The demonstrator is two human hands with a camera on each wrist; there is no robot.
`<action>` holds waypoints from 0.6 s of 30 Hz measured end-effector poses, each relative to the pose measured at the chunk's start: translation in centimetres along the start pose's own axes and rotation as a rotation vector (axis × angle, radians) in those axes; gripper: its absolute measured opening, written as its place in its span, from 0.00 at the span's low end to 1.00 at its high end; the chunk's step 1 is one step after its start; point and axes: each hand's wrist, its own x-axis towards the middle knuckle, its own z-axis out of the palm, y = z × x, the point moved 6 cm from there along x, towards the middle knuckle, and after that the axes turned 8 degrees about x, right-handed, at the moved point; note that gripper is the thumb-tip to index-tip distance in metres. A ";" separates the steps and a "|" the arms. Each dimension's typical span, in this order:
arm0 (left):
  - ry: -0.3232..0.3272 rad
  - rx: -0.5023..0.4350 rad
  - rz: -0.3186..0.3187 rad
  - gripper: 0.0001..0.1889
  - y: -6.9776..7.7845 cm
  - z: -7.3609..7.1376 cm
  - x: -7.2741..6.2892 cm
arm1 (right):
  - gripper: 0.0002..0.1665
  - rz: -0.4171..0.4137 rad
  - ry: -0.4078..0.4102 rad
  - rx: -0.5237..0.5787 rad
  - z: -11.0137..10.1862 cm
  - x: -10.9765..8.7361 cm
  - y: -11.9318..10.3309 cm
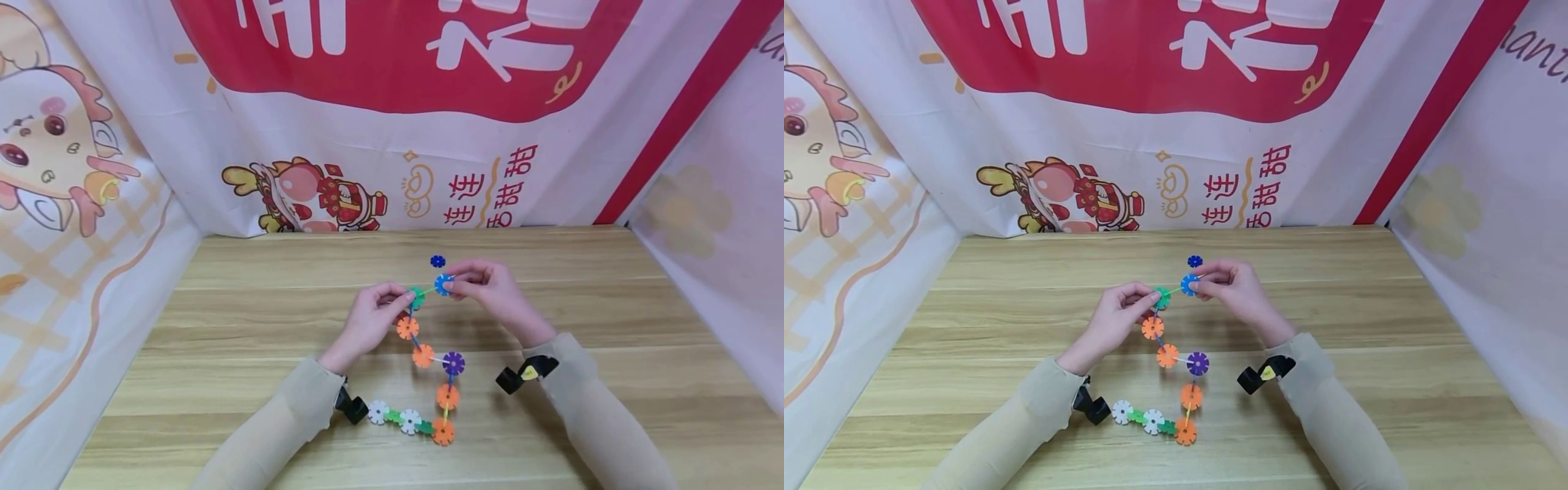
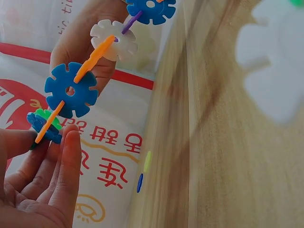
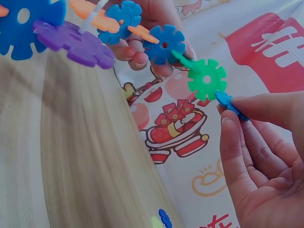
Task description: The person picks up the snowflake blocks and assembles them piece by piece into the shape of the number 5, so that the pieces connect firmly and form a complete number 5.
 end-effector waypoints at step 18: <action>0.043 0.035 0.028 0.05 0.0 0.4 -0.2 | 0.15 0.040 -0.017 0.009 0.3 -0.1 1.1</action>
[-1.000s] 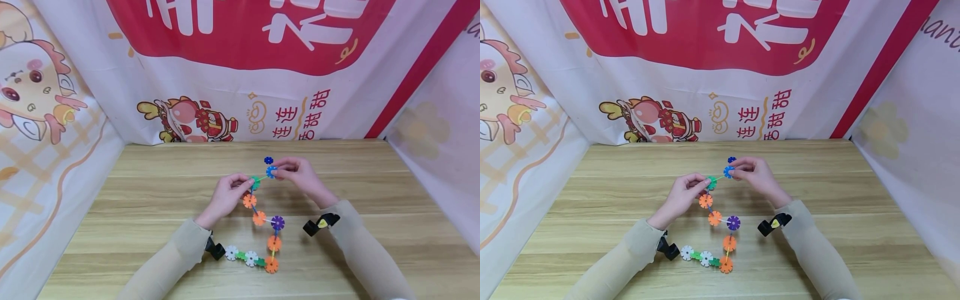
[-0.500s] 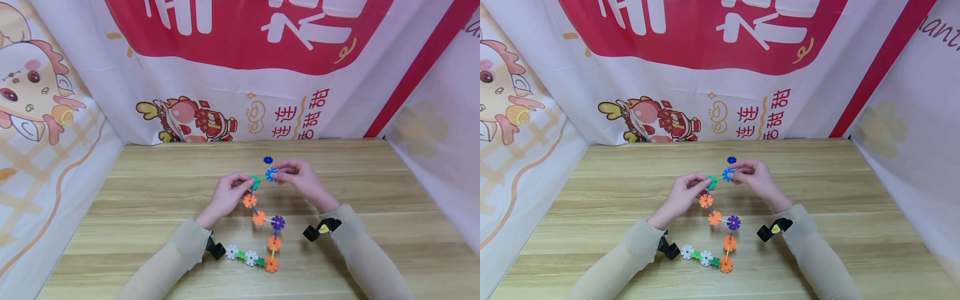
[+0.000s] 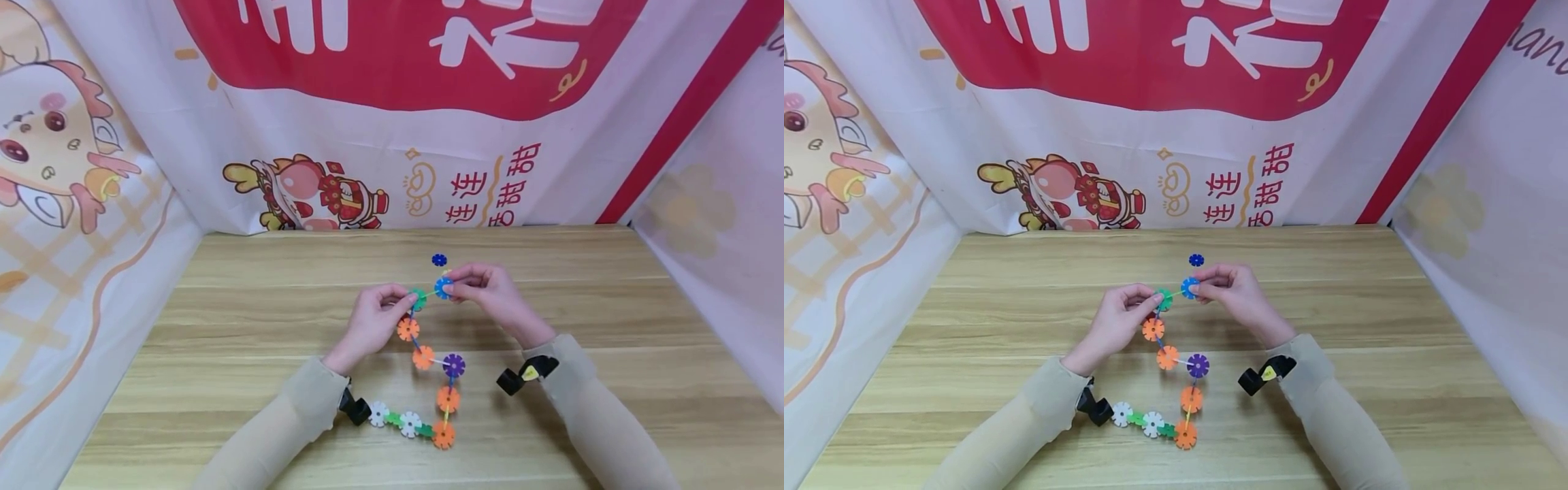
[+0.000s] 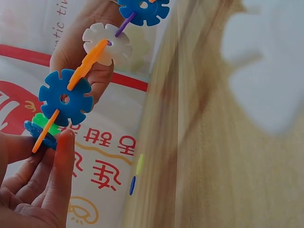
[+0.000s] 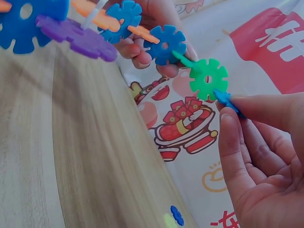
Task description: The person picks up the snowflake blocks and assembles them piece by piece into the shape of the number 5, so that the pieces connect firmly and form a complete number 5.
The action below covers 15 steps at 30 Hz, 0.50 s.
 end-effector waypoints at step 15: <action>0.012 -0.021 -0.020 0.06 -0.5 0.1 0.2 | 0.17 0.023 0.015 0.074 0.1 0.1 1.2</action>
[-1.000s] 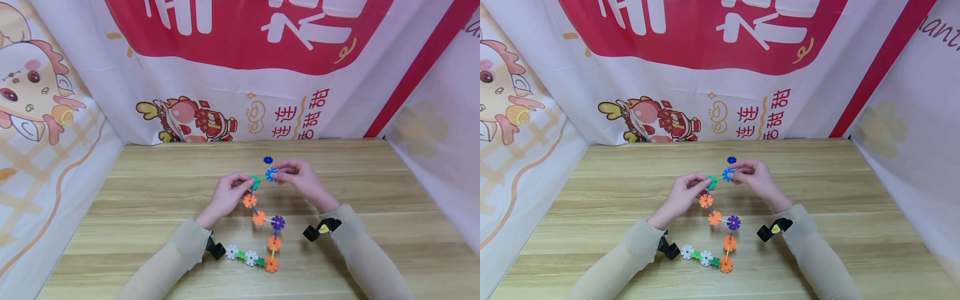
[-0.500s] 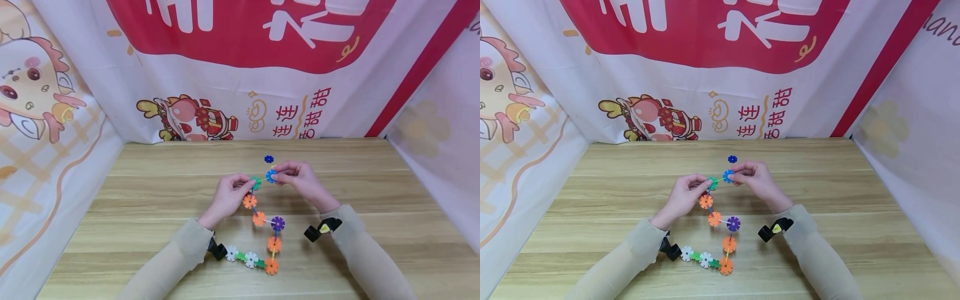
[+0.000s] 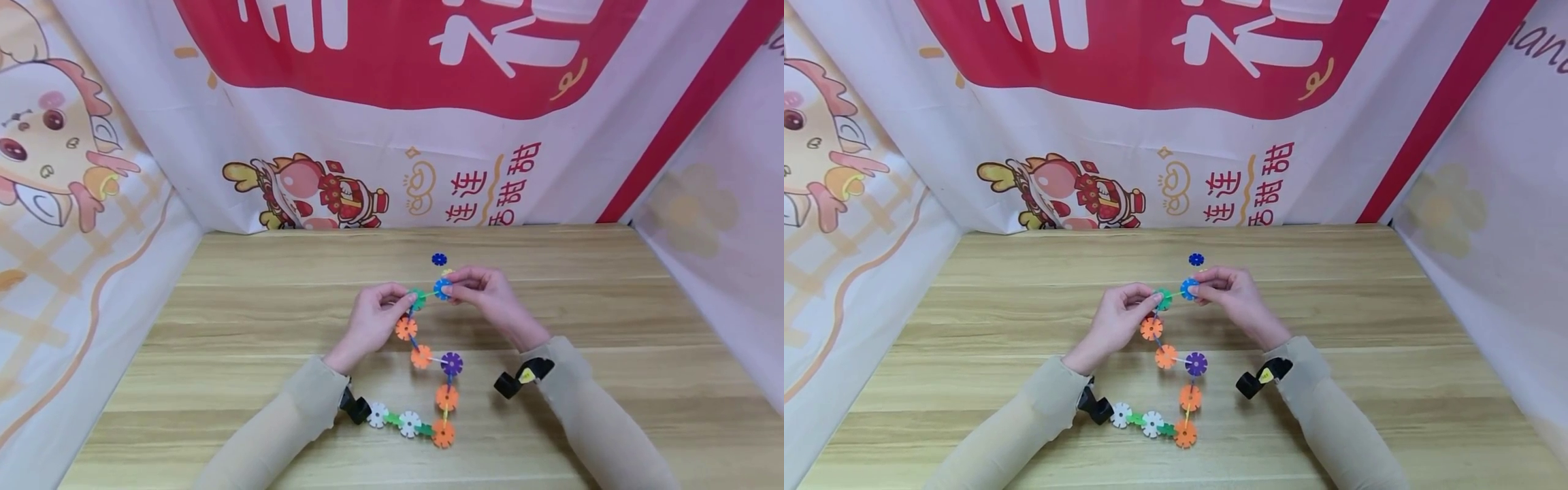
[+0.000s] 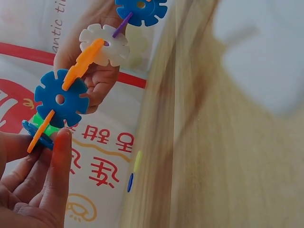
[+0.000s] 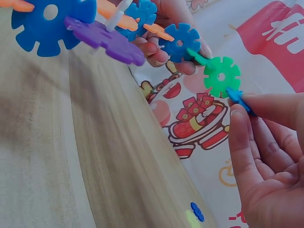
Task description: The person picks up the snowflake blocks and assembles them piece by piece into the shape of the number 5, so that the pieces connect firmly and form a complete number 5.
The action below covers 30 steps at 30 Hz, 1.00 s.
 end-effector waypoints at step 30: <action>-0.088 0.067 0.063 0.09 0.4 -0.2 -0.2 | 0.17 -0.015 -0.058 0.040 0.3 -0.7 -0.6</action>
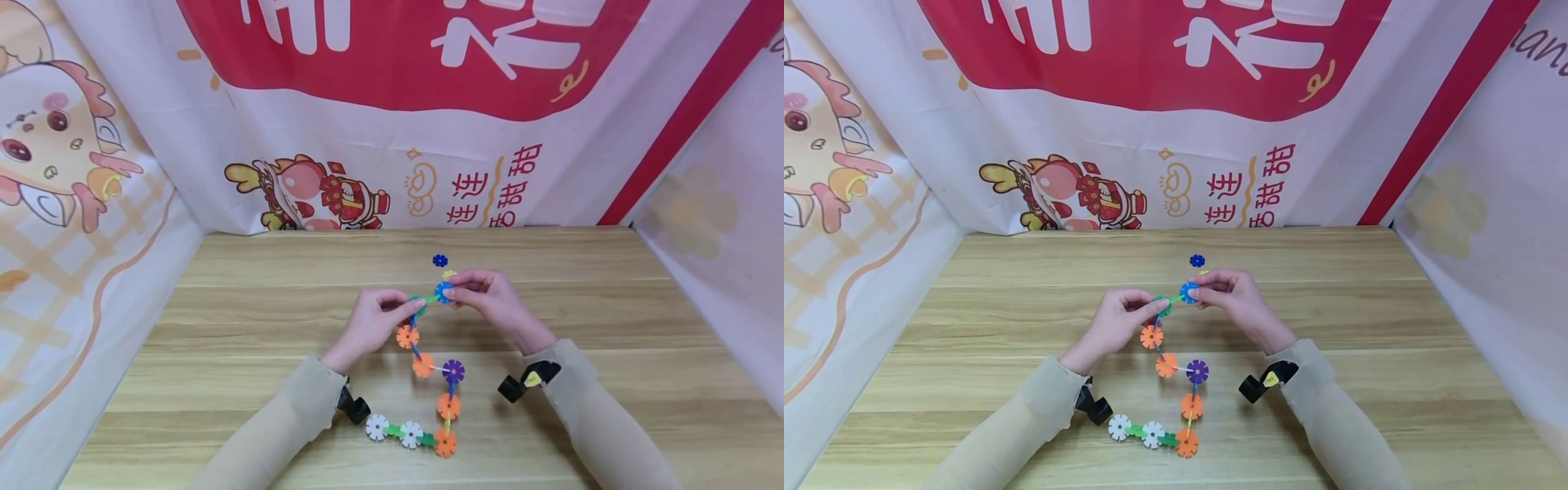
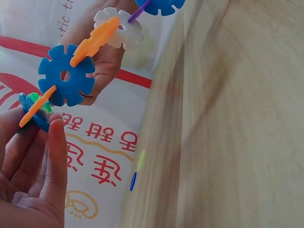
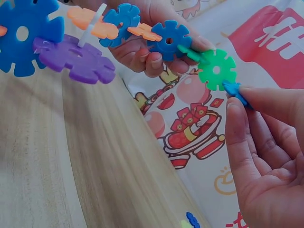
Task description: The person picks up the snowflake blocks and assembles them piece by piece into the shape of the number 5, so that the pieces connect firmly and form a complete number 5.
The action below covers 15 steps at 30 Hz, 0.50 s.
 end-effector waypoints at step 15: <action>0.002 -0.034 0.035 0.10 0.0 0.4 0.1 | 0.15 -0.007 -0.030 0.007 -0.2 0.1 0.4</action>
